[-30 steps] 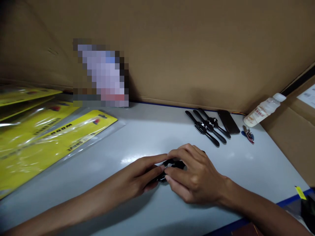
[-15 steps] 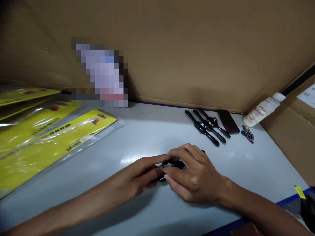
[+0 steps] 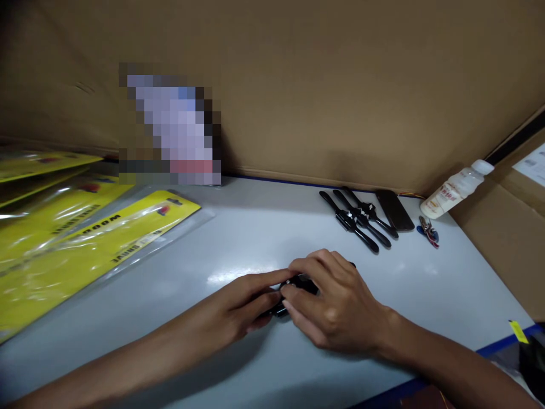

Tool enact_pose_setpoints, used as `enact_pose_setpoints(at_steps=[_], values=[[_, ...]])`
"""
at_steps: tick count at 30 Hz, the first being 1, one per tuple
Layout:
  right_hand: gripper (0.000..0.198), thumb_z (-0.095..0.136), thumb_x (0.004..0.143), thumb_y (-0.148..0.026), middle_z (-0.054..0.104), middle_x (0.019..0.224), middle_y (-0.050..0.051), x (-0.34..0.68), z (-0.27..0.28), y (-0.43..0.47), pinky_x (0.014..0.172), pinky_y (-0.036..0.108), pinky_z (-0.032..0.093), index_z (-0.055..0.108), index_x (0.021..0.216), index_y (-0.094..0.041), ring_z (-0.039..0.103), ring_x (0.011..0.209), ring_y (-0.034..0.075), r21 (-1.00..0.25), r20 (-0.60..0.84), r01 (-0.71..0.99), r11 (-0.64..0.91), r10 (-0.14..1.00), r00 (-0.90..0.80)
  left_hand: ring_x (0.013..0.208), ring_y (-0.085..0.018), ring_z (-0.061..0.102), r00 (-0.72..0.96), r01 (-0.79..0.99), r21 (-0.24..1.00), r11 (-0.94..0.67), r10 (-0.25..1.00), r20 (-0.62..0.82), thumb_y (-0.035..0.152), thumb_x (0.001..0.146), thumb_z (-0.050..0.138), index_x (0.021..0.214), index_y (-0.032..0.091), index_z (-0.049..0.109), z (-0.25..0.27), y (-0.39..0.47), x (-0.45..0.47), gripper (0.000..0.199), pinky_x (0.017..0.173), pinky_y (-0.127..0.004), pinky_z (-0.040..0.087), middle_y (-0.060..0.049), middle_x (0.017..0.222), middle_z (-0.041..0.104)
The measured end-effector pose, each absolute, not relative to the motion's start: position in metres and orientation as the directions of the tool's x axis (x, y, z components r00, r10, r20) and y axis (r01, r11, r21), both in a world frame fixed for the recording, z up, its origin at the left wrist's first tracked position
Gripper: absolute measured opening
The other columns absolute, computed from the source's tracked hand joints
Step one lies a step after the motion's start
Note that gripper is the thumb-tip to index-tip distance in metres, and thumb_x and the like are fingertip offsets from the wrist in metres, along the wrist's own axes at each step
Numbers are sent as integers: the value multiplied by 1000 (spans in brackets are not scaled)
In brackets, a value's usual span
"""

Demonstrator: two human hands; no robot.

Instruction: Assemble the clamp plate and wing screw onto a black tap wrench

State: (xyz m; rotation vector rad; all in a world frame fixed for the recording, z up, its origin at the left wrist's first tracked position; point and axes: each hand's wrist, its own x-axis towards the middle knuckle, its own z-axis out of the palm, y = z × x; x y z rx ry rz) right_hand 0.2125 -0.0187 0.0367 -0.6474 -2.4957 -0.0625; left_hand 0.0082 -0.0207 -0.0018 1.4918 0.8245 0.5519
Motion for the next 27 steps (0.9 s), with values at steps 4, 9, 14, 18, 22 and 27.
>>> enact_pose_setpoints(at_steps=[4, 9, 14, 18, 22, 27], values=[[14, 55, 91, -9, 67, 106, 16, 214, 37, -17, 75, 40, 54, 68, 86, -12, 56, 90, 23, -51, 531, 515, 856, 459, -712, 69, -13, 41, 617, 195, 981, 19, 775, -138, 19, 90, 40, 130, 20, 64, 5, -20, 9, 47, 65, -24, 38, 1, 81, 57], [15, 55, 92, -14, 66, 105, 13, 214, 36, -19, 73, 38, 54, 69, 88, -15, 57, 90, 22, -105, 522, 464, 880, 446, -727, 66, -12, 40, 626, 168, 986, 13, 771, -117, 21, 92, 38, 120, 18, 68, 6, -20, 9, 41, 65, -24, 38, 0, 81, 56], [16, 56, 92, -12, 67, 106, 15, 211, 38, -21, 75, 38, 54, 70, 100, -12, 56, 93, 24, -3, 525, 504, 864, 430, -734, 66, -12, 41, 616, 161, 987, -15, 783, -88, 18, 91, 38, 120, 18, 67, 0, -21, 9, 41, 65, -25, 38, 0, 83, 58], [17, 55, 93, -11, 67, 106, 16, 211, 40, -19, 76, 39, 54, 70, 99, -11, 56, 92, 24, -5, 525, 498, 867, 426, -737, 65, -11, 41, 627, 170, 985, -7, 772, -103, 18, 92, 37, 127, 19, 65, -1, -21, 8, 45, 65, -24, 38, 1, 84, 59], [16, 55, 92, -10, 68, 105, 17, 213, 41, -17, 75, 39, 54, 70, 97, -11, 56, 92, 25, -2, 509, 499, 867, 430, -745, 63, -11, 39, 625, 208, 978, -9, 770, -126, 16, 92, 38, 129, 20, 64, 2, -20, 8, 46, 65, -24, 37, 2, 81, 56], [20, 51, 90, -6, 68, 108, 17, 215, 44, -15, 75, 39, 54, 70, 96, -11, 54, 95, 26, 94, 472, 472, 876, 379, -796, 62, -11, 39, 625, 238, 971, -32, 770, -128, 19, 91, 37, 129, 18, 64, 9, -20, 9, 47, 65, -25, 38, 2, 77, 55]])
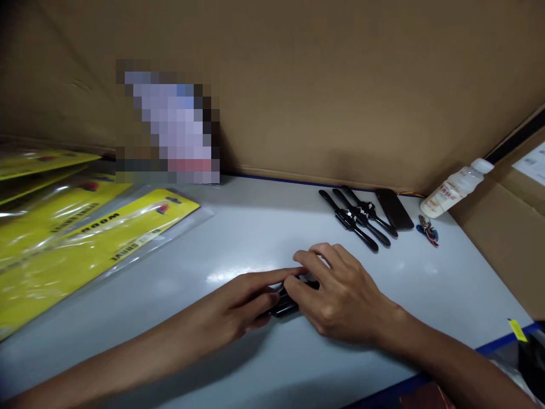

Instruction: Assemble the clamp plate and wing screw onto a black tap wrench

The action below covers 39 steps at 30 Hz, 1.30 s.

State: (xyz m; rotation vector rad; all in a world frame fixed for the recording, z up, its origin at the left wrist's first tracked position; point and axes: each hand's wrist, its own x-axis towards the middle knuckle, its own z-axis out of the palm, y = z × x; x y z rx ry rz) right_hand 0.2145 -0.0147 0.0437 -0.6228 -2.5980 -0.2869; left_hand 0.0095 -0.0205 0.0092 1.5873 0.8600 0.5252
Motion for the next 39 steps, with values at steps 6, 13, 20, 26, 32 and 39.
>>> enact_pose_setpoints(at_steps=[6, 13, 20, 26, 32, 39], values=[[18, 56, 91, -9, 66, 107, 16, 223, 44, -8, 80, 39, 53, 68, 104, -10, 58, 95, 22, -152, 486, 419, 895, 436, -757, 63, -13, 42, 640, 300, 954, -16, 745, -189, 24, 93, 37, 129, 16, 61, 16, -21, 4, 45, 63, -26, 37, 3, 72, 51], [17, 55, 90, -8, 68, 88, 9, 231, 45, 0, 73, 31, 47, 71, 91, -11, 58, 81, 16, -391, 452, 465, 794, 606, -655, 65, -12, 40, 699, 286, 958, 18, 680, -222, 35, 96, 38, 106, 18, 62, 21, -18, 3, 30, 62, -24, 35, 4, 76, 49], [28, 61, 95, -34, 58, 62, -4, 233, 49, 5, 55, 23, 33, 71, 78, -14, 46, 57, 8, -765, -256, 596, 245, 733, -631, 64, -13, 38, 699, 370, 928, 35, 648, -303, 43, 95, 37, 86, 19, 54, 26, -19, 0, 31, 58, -25, 32, 5, 69, 42], [25, 67, 89, -37, 53, 59, -5, 231, 46, 6, 53, 23, 31, 69, 76, -15, 43, 56, 8, -820, -304, 558, 124, 733, -609, 65, -14, 41, 699, 389, 921, -20, 657, -281, 43, 96, 33, 88, 19, 54, 26, -19, 1, 33, 61, -26, 35, 3, 70, 45], [33, 70, 86, -45, 52, 58, -5, 231, 44, 6, 50, 23, 29, 67, 74, -15, 41, 54, 8, -849, -354, 528, 20, 721, -596, 65, -14, 39, 715, 390, 920, -34, 641, -280, 44, 97, 31, 94, 18, 58, 29, -20, 1, 38, 62, -27, 35, 4, 69, 43], [14, 66, 92, -27, 64, 72, 0, 230, 43, 0, 61, 25, 41, 70, 85, -15, 54, 64, 11, -710, -40, 562, 425, 773, -634, 67, -13, 42, 709, 324, 945, 41, 651, -271, 47, 96, 38, 86, 19, 55, 20, -18, -2, 34, 63, -26, 35, 3, 72, 47]])
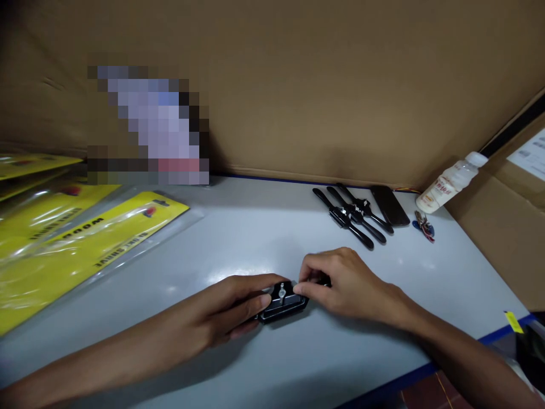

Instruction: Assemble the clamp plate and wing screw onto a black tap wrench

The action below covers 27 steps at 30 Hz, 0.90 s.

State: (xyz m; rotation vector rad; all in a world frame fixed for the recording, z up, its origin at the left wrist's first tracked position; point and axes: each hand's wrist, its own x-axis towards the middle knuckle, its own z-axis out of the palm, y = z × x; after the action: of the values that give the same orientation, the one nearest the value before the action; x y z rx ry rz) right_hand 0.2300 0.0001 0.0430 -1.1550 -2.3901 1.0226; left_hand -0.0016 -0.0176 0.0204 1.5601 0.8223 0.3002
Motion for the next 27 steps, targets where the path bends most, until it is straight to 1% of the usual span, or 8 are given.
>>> enact_pose_setpoints(at_steps=[2, 3, 5, 9, 16, 22, 24, 27], values=[[14, 63, 95, -25, 68, 84, 4, 230, 41, -1, 69, 28, 47, 71, 99, -15, 59, 75, 14, -613, 176, 488, 622, 709, -683, 67, -13, 42, 705, 314, 947, 59, 654, -275, 47, 95, 40, 83, 20, 53, 19, -18, -2, 32, 63, -26, 35, 4, 72, 46], [17, 62, 96, -26, 69, 87, 6, 230, 40, -1, 72, 29, 49, 71, 106, -16, 60, 79, 15, -571, 252, 439, 693, 657, -710, 67, -13, 42, 701, 314, 947, 68, 656, -280, 47, 94, 41, 82, 20, 53, 19, -18, -1, 32, 63, -27, 35, 4, 71, 46], [21, 60, 98, -28, 69, 89, 6, 230, 38, -1, 74, 30, 51, 71, 112, -16, 61, 82, 16, -514, 328, 363, 777, 569, -754, 66, -13, 40, 693, 312, 946, 91, 659, -292, 47, 93, 43, 81, 20, 52, 18, -18, -1, 31, 63, -27, 34, 4, 70, 45], [23, 58, 100, -29, 69, 86, 6, 229, 36, 1, 71, 28, 52, 72, 111, -15, 62, 78, 15, -461, 359, 327, 825, 510, -782, 64, -13, 38, 696, 297, 948, 114, 654, -297, 46, 92, 46, 79, 19, 52, 16, -19, 0, 30, 62, -27, 33, 4, 69, 46], [21, 58, 100, -29, 70, 84, 5, 227, 34, -2, 69, 26, 53, 72, 105, -14, 64, 76, 14, -390, 376, 345, 854, 489, -787, 64, -12, 36, 704, 292, 951, 102, 650, -286, 43, 92, 45, 79, 19, 51, 18, -19, 1, 28, 60, -26, 31, 5, 68, 44], [20, 57, 101, -31, 68, 84, 5, 227, 34, -4, 66, 25, 51, 70, 98, -15, 61, 74, 13, -301, 401, 366, 881, 465, -789, 64, -12, 35, 715, 296, 949, 105, 635, -293, 42, 92, 44, 81, 18, 52, 16, -19, 1, 27, 59, -26, 29, 5, 68, 41], [22, 55, 101, -30, 68, 86, 5, 226, 34, -5, 64, 25, 50, 69, 95, -15, 60, 74, 13, -252, 399, 385, 888, 458, -795, 64, -12, 35, 720, 303, 948, 95, 629, -293, 41, 93, 43, 82, 18, 53, 15, -19, 1, 27, 59, -26, 29, 5, 68, 41], [23, 55, 101, -27, 67, 84, 5, 224, 32, -8, 59, 25, 46, 68, 87, -14, 57, 71, 13, -137, 430, 398, 907, 417, -801, 64, -11, 35, 723, 308, 949, 73, 630, -283, 40, 94, 44, 81, 19, 52, 15, -19, 1, 27, 59, -26, 30, 5, 68, 41]])
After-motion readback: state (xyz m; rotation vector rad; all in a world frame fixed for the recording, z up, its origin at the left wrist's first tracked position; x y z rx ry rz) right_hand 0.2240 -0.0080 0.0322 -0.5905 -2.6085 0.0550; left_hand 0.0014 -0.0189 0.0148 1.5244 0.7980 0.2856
